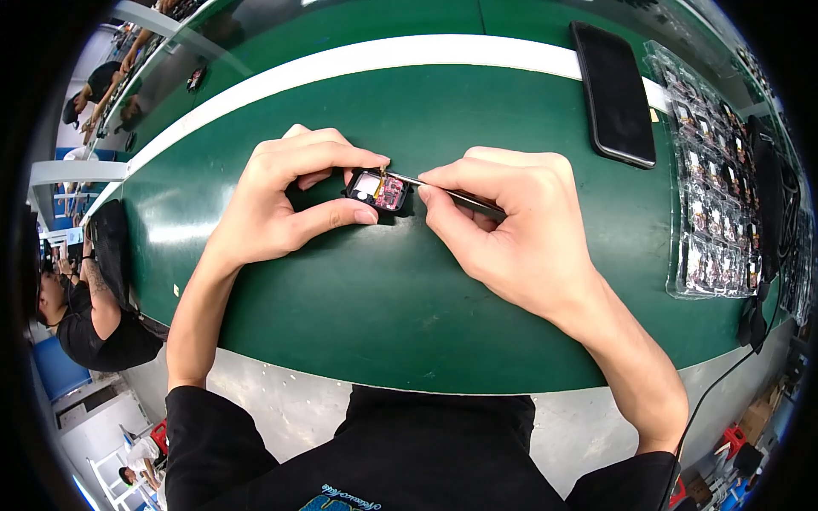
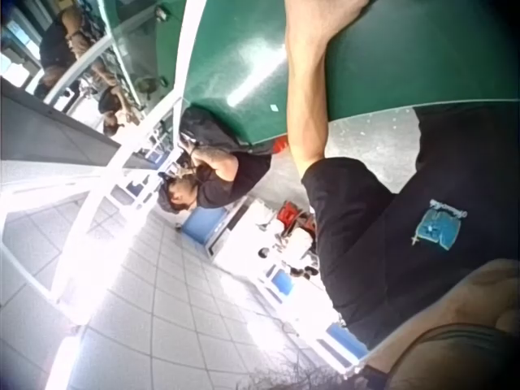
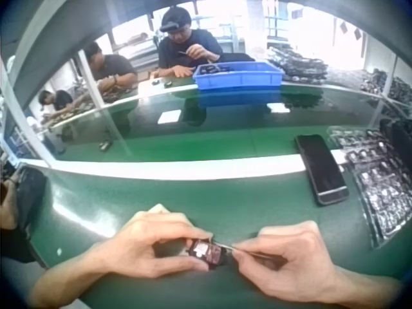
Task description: Assemble internal components into a small electronic device casing using a specialized tool.
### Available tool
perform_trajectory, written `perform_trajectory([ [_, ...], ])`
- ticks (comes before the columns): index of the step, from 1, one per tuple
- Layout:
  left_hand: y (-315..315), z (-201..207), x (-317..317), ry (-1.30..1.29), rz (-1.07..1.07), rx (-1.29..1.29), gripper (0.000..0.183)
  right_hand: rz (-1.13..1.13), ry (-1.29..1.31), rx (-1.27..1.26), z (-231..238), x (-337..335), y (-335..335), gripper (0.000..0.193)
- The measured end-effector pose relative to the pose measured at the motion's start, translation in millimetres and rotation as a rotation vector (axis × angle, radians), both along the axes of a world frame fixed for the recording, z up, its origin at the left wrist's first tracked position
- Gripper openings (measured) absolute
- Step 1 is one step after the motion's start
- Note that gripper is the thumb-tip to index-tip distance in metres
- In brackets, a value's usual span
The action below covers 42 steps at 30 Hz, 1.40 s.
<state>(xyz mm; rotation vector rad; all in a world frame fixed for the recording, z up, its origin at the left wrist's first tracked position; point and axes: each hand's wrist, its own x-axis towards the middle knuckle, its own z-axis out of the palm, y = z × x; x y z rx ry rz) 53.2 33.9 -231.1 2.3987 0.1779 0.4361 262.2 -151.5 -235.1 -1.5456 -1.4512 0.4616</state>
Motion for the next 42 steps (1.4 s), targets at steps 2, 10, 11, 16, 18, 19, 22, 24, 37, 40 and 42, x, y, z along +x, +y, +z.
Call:
perform_trajectory([
  [2,-0.8,-0.3,-0.5,0.005,0.002,-0.018,0.048,-0.01,-0.018,0.013,1.1,-0.5,0.2,0.01],
  [10,0.3,-0.3,-0.4,0.014,0.007,-0.027,0.049,0.001,-0.013,0.008,0.9,-0.1,0.9,0.009],
  [11,0.1,-0.9,-0.8,0.016,0.007,-0.027,0.049,-0.001,-0.004,0.001,1.2,-0.4,0.7,0.009],
  [16,0.5,-0.7,-0.4,0.007,-0.006,-0.027,0.05,0.009,0.0,0.004,0.0,0.8,1.0,0.008],
  [18,-0.3,0.3,0.6,0.015,-0.003,-0.025,0.051,0.002,-0.015,0.016,0.2,1.1,0.8,0.008],
  [19,0.2,1.7,1.5,0.021,0.0,-0.022,0.051,0.003,-0.01,0.002,0.2,1.4,-0.1,0.009],
  [22,-0.5,-1.1,0.2,0.005,0.002,0.016,0.053,0.0,0.026,-0.018,2.4,0.9,-0.7,0.01],
  [24,-2.1,0.3,0.6,0.015,0.016,0.018,0.055,-0.003,0.057,-0.026,3.6,0.5,-1.2,0.011],
  [37,-6.8,-3.6,2.8,-0.054,0.019,0.071,0.056,0.002,-0.019,-0.017,2.1,-3.9,-0.4,0.01],
  [40,-8.7,-0.4,3.3,-0.058,0.015,0.099,0.056,0.006,-0.027,-0.004,1.7,-3.5,-0.7,0.009],
  [42,-9.7,-0.2,3.3,-0.049,0.018,0.115,0.056,0.002,-0.043,0.006,1.6,-3.4,-1.0,0.009],
])
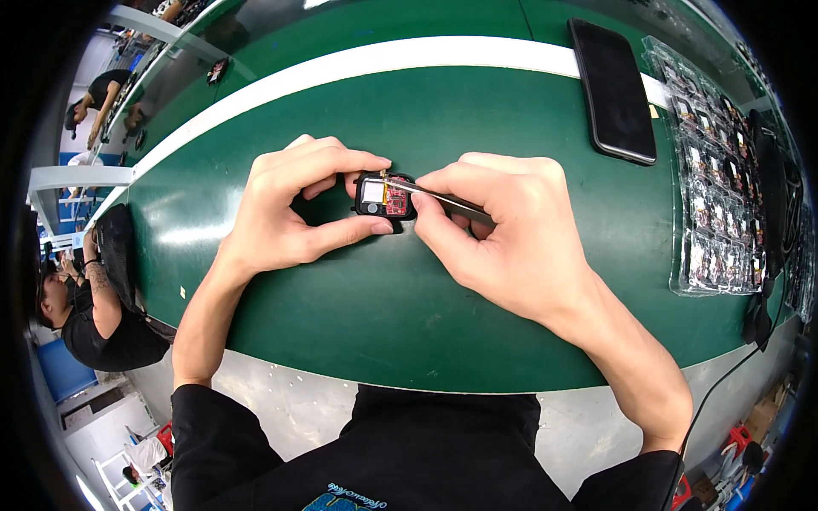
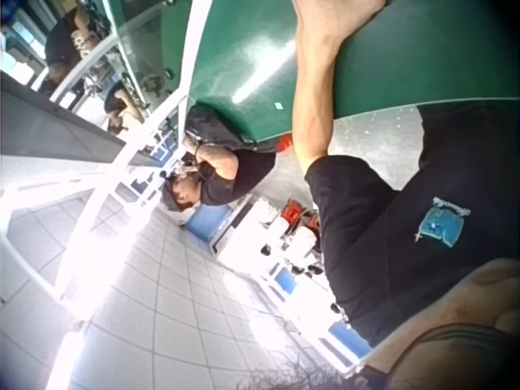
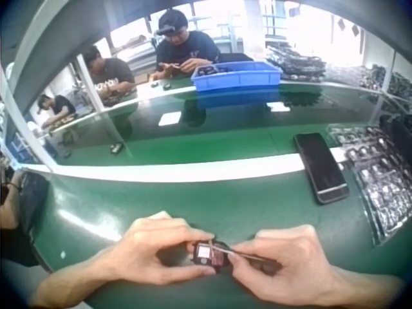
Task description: Assemble internal components into a small electronic device casing using a specialized tool.
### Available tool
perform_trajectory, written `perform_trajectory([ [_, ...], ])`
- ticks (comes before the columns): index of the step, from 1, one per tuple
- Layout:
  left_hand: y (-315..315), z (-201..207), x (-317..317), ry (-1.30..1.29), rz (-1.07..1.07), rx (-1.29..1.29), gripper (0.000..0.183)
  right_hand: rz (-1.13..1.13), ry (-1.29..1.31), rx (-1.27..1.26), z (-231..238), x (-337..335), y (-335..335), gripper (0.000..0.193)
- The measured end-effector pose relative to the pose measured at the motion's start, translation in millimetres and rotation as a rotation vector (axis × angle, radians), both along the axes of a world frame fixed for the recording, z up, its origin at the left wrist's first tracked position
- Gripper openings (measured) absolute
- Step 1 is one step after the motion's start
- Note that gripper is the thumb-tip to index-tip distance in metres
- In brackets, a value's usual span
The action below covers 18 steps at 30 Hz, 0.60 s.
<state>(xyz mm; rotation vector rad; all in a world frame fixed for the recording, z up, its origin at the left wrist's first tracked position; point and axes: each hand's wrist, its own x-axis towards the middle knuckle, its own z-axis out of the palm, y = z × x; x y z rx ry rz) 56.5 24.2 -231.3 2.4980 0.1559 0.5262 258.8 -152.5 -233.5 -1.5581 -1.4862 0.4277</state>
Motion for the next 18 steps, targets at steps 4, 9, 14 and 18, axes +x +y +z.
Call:
perform_trajectory([
  [4,-0.4,-2.5,-0.6,-0.023,0.011,-0.032,0.056,0.014,0.008,0.004,0.1,-0.5,-0.8,0.008],
  [9,-1.0,-2.4,-1.4,-0.024,0.028,-0.056,0.057,0.0,-0.024,0.004,1.1,-1.9,-1.4,0.008],
  [14,-0.7,-1.1,-1.1,-0.03,0.006,-0.012,0.056,0.026,-0.011,0.003,-0.9,-0.3,-2.2,0.008],
  [18,0.9,-4.2,-2.9,-0.056,0.0,-0.044,0.057,0.038,0.038,-0.018,2.4,-0.5,-1.5,0.008],
])
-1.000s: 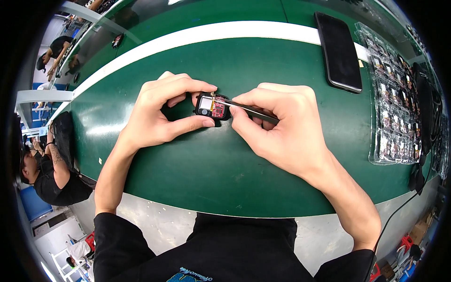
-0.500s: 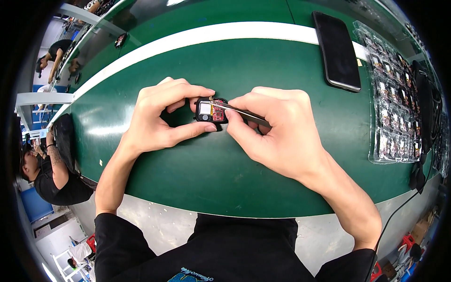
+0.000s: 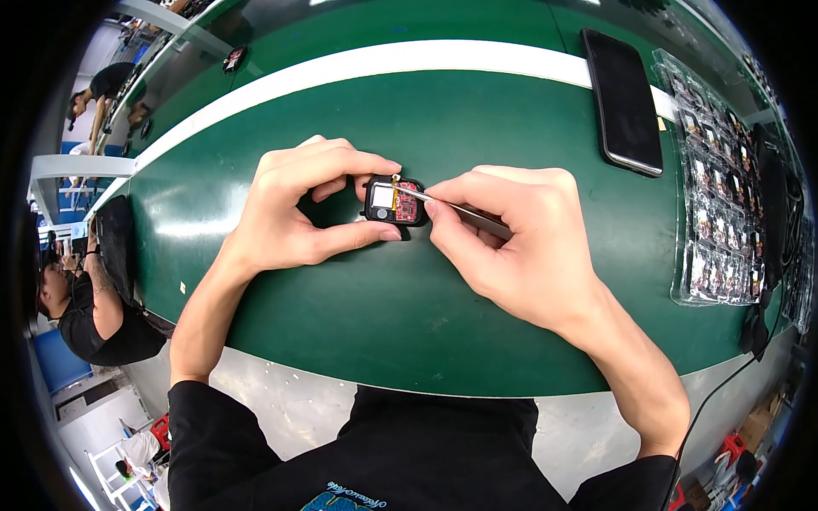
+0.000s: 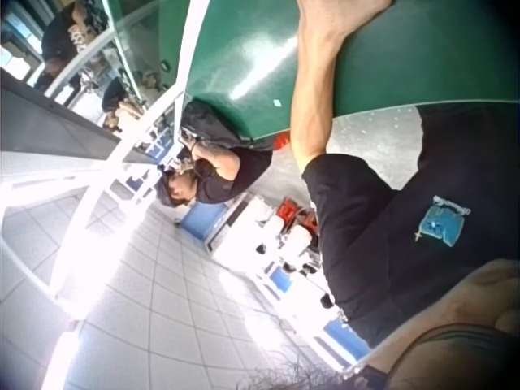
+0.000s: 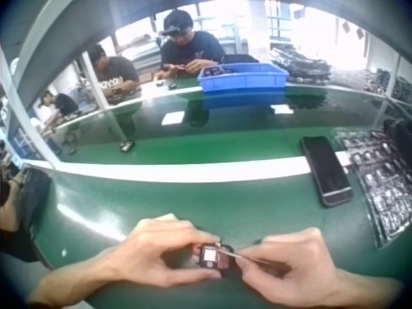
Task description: Assemble internal components into a small electronic device casing using a specialized tool.
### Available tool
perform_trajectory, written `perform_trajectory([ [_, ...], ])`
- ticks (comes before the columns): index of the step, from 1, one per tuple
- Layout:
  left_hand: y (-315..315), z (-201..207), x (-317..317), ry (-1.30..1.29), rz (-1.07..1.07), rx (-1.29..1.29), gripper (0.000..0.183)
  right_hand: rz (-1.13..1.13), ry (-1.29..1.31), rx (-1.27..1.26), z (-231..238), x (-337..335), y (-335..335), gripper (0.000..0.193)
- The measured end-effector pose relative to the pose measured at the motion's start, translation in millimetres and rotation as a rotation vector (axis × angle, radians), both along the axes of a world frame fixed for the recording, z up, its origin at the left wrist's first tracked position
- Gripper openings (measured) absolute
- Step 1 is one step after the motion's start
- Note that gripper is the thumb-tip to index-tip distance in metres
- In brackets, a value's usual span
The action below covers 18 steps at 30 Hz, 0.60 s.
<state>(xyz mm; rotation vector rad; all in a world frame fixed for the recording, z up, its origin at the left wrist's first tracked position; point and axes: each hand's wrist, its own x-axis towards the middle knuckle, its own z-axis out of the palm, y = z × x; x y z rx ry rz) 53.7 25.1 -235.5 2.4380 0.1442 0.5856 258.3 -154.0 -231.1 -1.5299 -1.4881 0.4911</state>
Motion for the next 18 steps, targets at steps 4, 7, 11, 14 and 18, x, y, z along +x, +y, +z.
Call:
perform_trajectory([
  [4,5.0,0.6,-1.9,0.033,-0.016,-0.082,0.056,0.005,0.138,-0.069,-2.0,3.0,-0.9,0.009],
  [7,7.3,2.4,-3.3,0.061,-0.045,-0.132,0.056,0.001,0.259,-0.078,-5.9,4.2,-0.9,0.01],
  [11,8.3,3.1,-4.4,0.099,-0.073,-0.119,0.053,-0.02,0.325,-0.052,-6.5,3.2,-1.3,0.011],
  [14,8.2,1.3,-2.8,0.055,-0.079,-0.092,0.051,-0.037,0.278,-0.027,-6.6,6.1,-3.1,0.01],
  [18,8.8,2.6,-2.9,0.079,-0.081,-0.083,0.049,-0.016,0.135,-0.073,-1.3,7.0,-2.7,0.007],
])
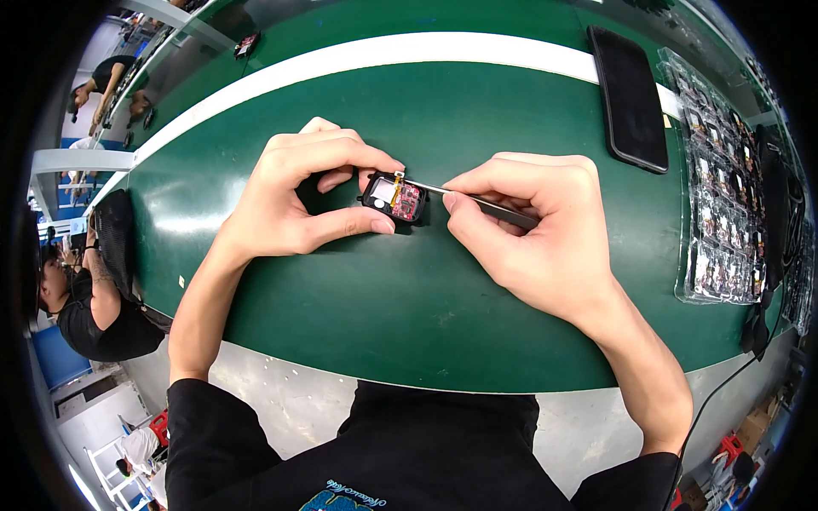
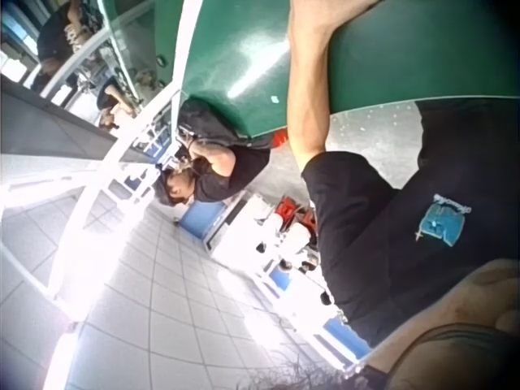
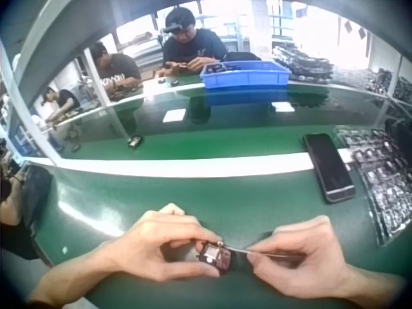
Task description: Assemble internal components into a small electronic device casing using a specialized tool.
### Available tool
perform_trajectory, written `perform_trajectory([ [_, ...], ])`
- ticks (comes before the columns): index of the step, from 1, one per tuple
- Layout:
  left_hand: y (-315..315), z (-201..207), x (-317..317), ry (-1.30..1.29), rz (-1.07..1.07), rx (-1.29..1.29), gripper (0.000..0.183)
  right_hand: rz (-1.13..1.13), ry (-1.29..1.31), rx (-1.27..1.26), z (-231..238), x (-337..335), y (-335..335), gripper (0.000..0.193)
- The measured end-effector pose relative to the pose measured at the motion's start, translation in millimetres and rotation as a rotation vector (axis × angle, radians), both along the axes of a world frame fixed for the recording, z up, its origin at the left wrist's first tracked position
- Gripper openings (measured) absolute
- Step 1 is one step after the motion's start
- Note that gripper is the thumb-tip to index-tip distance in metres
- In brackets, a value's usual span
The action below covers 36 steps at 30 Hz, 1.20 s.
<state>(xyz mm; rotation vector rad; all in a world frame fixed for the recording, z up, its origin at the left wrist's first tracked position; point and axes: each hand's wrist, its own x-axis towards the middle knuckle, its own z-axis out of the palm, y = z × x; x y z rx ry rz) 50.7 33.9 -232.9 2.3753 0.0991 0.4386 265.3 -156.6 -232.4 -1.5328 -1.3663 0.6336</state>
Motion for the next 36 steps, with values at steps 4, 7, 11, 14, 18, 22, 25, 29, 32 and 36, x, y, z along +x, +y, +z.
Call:
perform_trajectory([
  [4,-0.8,-0.2,0.9,-0.006,0.015,-0.03,0.048,-0.007,-0.069,0.028,0.5,-4.6,1.6,0.006],
  [7,-0.6,-0.9,1.4,-0.012,0.01,-0.025,0.047,-0.008,-0.095,0.041,-0.3,-4.5,2.4,0.006],
  [11,-0.8,-0.1,1.4,0.008,0.029,-0.057,0.048,0.01,-0.125,0.045,0.7,-4.1,2.3,0.006],
  [14,-0.9,1.2,2.2,0.011,0.014,-0.017,0.048,0.008,-0.116,0.057,-0.3,-4.9,3.4,0.006],
  [18,-0.4,2.2,1.1,0.032,0.014,-0.017,0.051,-0.002,-0.114,0.069,-1.6,-4.8,2.8,0.006],
  [22,-4.2,3.7,1.2,0.031,0.057,-0.044,0.055,-0.015,-0.204,0.133,-3.5,-2.2,1.0,0.011],
  [25,-2.1,3.7,1.7,0.039,0.046,-0.036,0.055,-0.03,-0.288,0.217,-8.4,0.0,0.6,0.017],
  [29,-0.5,0.2,1.3,0.013,0.031,-0.027,0.051,-0.009,-0.367,0.26,-10.4,-1.7,0.9,0.022],
  [32,-1.9,1.1,2.1,0.025,0.043,-0.029,0.05,-0.01,-0.403,0.275,-11.2,-3.2,2.1,0.022],
  [36,-1.5,-0.8,1.2,0.014,0.042,-0.03,0.05,0.001,-0.434,0.285,-10.2,-4.6,3.1,0.022],
])
